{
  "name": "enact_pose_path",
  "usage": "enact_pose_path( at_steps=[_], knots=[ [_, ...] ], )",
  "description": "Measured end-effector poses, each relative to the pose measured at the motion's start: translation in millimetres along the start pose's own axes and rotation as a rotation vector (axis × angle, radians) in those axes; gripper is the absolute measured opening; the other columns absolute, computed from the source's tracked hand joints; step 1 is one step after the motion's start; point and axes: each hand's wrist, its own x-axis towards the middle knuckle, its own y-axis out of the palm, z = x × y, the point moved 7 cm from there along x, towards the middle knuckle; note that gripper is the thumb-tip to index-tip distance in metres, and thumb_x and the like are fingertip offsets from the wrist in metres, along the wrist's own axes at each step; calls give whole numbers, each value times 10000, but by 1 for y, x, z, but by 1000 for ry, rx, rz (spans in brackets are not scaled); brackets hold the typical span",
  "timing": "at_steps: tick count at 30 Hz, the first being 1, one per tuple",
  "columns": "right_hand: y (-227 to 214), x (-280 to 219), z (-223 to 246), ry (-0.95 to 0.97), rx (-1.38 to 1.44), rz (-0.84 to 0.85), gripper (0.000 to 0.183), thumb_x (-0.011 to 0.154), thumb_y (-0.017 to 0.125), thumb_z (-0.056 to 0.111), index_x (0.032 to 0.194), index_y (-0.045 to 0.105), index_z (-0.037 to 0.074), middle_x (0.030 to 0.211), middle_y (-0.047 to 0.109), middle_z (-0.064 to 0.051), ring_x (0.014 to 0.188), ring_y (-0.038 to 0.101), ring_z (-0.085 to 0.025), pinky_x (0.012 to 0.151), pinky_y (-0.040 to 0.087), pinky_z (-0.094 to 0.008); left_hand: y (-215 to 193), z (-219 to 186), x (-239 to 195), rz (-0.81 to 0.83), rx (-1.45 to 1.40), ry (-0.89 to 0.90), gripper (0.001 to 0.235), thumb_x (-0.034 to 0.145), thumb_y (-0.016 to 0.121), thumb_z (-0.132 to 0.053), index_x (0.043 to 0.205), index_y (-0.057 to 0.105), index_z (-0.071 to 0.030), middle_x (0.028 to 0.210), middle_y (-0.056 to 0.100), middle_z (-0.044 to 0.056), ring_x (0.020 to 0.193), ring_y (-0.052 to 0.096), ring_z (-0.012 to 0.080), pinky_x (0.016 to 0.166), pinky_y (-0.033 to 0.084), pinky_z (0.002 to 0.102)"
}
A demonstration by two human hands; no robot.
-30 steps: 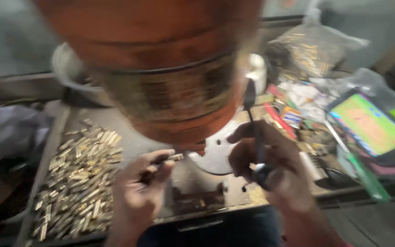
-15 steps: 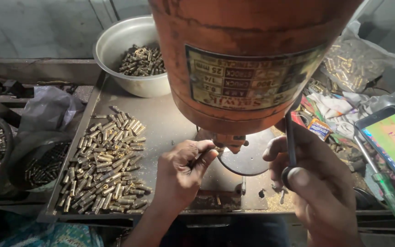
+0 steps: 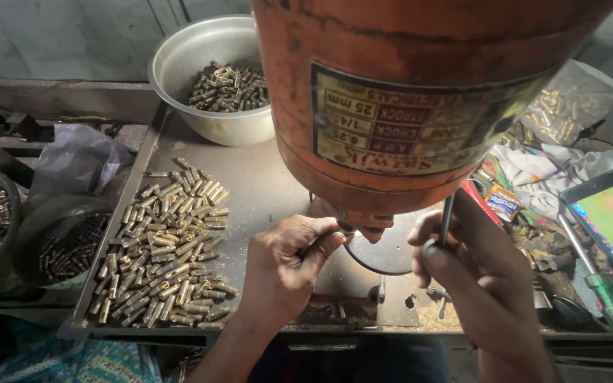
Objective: Operates a manual press to process and assemble small brass electrical components.
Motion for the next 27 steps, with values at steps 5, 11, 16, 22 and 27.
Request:
enact_pose_path(
  at_steps=[5,11,16,22,27],
  knots=[
    [-4,-2,-3,9,-96,-58,696,954,694,137,1568,418,-43,1103,639,-201,849,628,-229,712,548,-376,-2,-4,-1,-13,12,11,180,880,796,-134,1030,774,-36,890,777,109,790,776,197,691,590,305],
    [-5,-2,-14,9,87,115,1132,866,661,787,1487,467,-140,1183,657,-235,1004,649,-309,768,521,-414,-16,-8,-6,-26,-89,163,181,934,750,-87,1106,763,-32,1022,754,78,900,736,180,758,602,291],
    [-4,-2,-15,-7,91,95,1121,847,682,778,1461,473,-136,1206,649,-215,1014,640,-322,741,517,-425,-69,93,-18,-346,-770,-615,181,925,757,-147,1009,753,13,735,642,78,553,489,133,402,339,277],
    [-3,-2,-15,-8,74,87,1110,870,676,762,1471,472,-149,1212,650,-209,1028,630,-321,753,503,-414,-124,92,-3,-246,99,-233,131,916,766,-179,984,770,-67,828,671,42,678,594,142,541,444,285],
    [-4,-2,-14,8,48,56,1104,883,670,757,1463,486,-163,1198,660,-209,1008,628,-315,752,504,-409,-103,90,8,33,929,-100,111,830,749,-152,922,797,-114,927,742,91,751,720,300,644,549,399]
  ],
)
